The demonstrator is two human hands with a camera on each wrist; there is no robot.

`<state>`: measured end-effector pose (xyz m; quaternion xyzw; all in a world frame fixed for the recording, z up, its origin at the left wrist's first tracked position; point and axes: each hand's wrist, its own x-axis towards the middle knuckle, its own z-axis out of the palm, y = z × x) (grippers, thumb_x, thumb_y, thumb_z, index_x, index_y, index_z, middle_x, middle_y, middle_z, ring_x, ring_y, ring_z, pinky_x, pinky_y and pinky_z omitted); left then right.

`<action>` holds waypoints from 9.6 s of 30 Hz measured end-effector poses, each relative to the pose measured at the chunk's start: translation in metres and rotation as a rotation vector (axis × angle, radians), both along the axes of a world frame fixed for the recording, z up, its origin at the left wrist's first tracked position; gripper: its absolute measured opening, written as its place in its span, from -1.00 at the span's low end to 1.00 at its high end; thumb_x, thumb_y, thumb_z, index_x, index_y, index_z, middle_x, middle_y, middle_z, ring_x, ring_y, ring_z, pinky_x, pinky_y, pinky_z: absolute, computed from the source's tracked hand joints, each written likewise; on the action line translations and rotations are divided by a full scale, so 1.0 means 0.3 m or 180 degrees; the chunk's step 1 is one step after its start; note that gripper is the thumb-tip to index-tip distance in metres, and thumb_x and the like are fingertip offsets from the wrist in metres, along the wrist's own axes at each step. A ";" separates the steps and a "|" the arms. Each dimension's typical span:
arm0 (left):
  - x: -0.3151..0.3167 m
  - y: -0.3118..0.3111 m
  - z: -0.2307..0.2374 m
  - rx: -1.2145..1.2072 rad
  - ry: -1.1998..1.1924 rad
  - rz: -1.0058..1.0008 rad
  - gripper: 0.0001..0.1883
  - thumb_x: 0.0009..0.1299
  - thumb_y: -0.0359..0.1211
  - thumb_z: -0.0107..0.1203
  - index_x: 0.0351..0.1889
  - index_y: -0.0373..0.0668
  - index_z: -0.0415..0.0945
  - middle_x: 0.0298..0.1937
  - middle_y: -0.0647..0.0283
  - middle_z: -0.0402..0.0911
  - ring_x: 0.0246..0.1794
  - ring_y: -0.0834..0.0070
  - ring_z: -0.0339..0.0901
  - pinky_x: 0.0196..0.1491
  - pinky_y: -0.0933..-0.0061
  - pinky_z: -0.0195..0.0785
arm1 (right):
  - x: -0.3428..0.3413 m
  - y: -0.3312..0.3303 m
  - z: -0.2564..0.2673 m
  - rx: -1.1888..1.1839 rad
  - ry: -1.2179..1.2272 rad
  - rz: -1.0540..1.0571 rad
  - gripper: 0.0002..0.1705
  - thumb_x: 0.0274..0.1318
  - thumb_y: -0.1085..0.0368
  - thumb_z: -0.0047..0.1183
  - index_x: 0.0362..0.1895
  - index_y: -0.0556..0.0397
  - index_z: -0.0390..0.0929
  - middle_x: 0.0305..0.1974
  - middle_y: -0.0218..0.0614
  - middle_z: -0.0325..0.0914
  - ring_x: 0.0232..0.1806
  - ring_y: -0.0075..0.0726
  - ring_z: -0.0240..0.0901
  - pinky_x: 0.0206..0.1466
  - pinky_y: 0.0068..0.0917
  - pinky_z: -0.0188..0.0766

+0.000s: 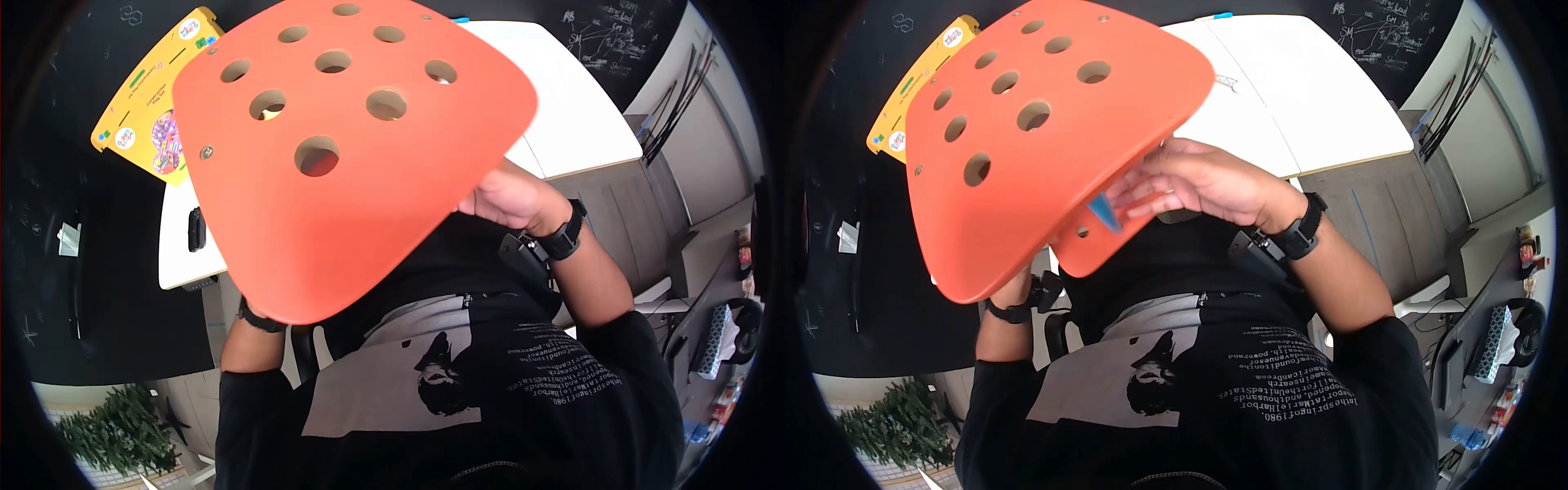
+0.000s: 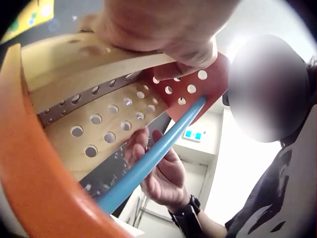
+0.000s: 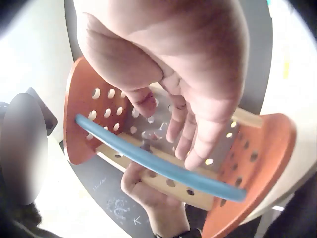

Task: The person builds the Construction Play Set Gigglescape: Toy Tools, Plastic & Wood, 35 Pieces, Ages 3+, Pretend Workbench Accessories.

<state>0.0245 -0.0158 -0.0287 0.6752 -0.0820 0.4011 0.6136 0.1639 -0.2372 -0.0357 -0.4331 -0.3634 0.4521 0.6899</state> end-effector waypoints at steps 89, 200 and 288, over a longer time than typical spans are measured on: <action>0.595 0.679 -0.316 0.3464 0.3173 0.1023 -0.32 0.24 -0.27 0.42 0.34 -0.22 0.49 0.18 -0.09 0.67 0.20 -0.01 0.62 0.24 0.14 0.49 | 0.295 0.010 -0.159 -0.0833 -0.3975 -0.2924 -0.50 0.47 0.28 0.05 0.42 0.04 0.39 0.36 -0.02 0.41 0.41 0.01 0.38 0.46 -0.15 0.37; 0.254 0.359 0.006 0.3875 0.2144 0.0302 0.10 -0.08 0.04 0.43 0.58 0.56 0.26 0.64 -0.06 0.16 0.55 -0.16 0.19 0.52 -0.15 0.06 | -0.045 0.267 -0.128 -0.0742 -0.2624 -0.0307 -0.75 0.49 0.30 0.03 0.06 0.11 0.27 -0.27 -0.11 0.53 -0.46 -0.27 0.58 -0.32 -0.37 0.51; 0.856 0.813 -0.436 0.3272 0.2605 0.0553 -0.69 0.25 -0.28 0.44 -0.04 -0.04 0.75 0.08 0.16 0.74 0.19 0.19 0.63 0.27 0.24 0.48 | 0.038 0.158 -0.094 -0.2248 -0.4093 -0.2122 -0.16 0.36 -0.08 0.17 0.59 -0.08 0.21 -0.72 -0.32 0.43 -0.67 -0.23 0.51 -0.52 -0.35 0.38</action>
